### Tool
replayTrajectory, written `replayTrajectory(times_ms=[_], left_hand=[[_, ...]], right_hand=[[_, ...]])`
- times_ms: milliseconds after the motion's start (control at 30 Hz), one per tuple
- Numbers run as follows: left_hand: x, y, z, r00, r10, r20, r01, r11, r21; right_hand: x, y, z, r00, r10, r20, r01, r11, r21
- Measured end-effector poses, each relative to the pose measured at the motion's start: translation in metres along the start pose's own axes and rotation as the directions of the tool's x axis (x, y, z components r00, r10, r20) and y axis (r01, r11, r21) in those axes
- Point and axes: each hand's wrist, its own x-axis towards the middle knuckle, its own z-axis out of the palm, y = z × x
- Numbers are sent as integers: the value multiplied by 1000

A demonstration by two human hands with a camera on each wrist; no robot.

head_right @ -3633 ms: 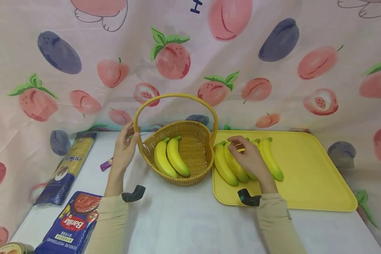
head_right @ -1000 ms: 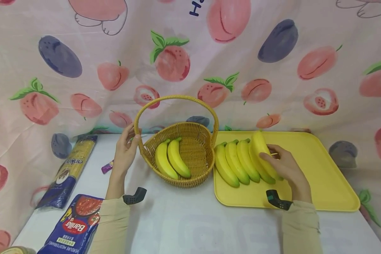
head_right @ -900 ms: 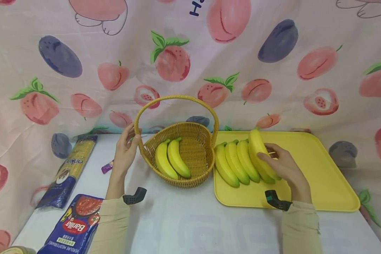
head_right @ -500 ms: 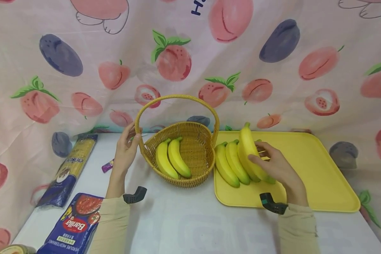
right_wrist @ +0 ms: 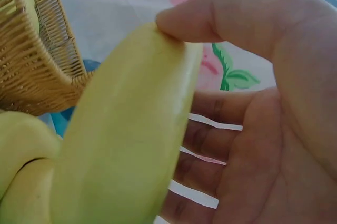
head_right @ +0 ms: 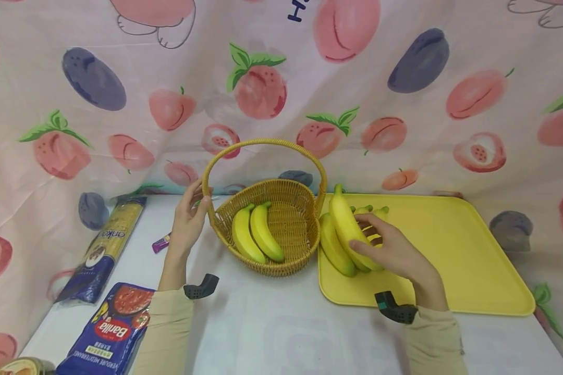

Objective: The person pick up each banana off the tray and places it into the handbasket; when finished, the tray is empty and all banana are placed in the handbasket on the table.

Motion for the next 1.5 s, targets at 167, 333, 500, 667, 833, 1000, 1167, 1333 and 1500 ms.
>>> replayTrajectory(times_ms=[167,333,500,667,833,1000,1167,1333,1500], left_hand=[[-1,2,0,1000,-15,1,15,1000,-1],[0,2,0,1000,-10,1,10,1000,1],[0,0,0,1000,0,5,0,1000,2],[0,0,-1,1000,1,8,-1,1000,9],[1,1,0,1000,-1,8,1,1000,8],[0,2,0,1000,-2,7,2,1000,-2],[1,2,1,1000,1,6,-1,1000,4],[0,2,0,1000,1,8,-1,1000,1],[0,1,0,1000,-16,9,16,1000,5]], right_hand=[[-3,-8,2,998,-47,35,48,999,-15],[-5,-14,5,993,-86,78,87,996,-1],[0,-17,13,989,-121,91,121,993,4],[10,-20,23,984,-143,105,141,989,35],[22,-27,31,982,-157,105,153,987,43],[35,-37,36,979,-181,98,183,983,-13],[49,-47,37,980,-170,108,176,983,-48],[66,-55,38,979,-152,133,158,987,-38],[81,-61,38,981,-116,153,126,990,-63]])
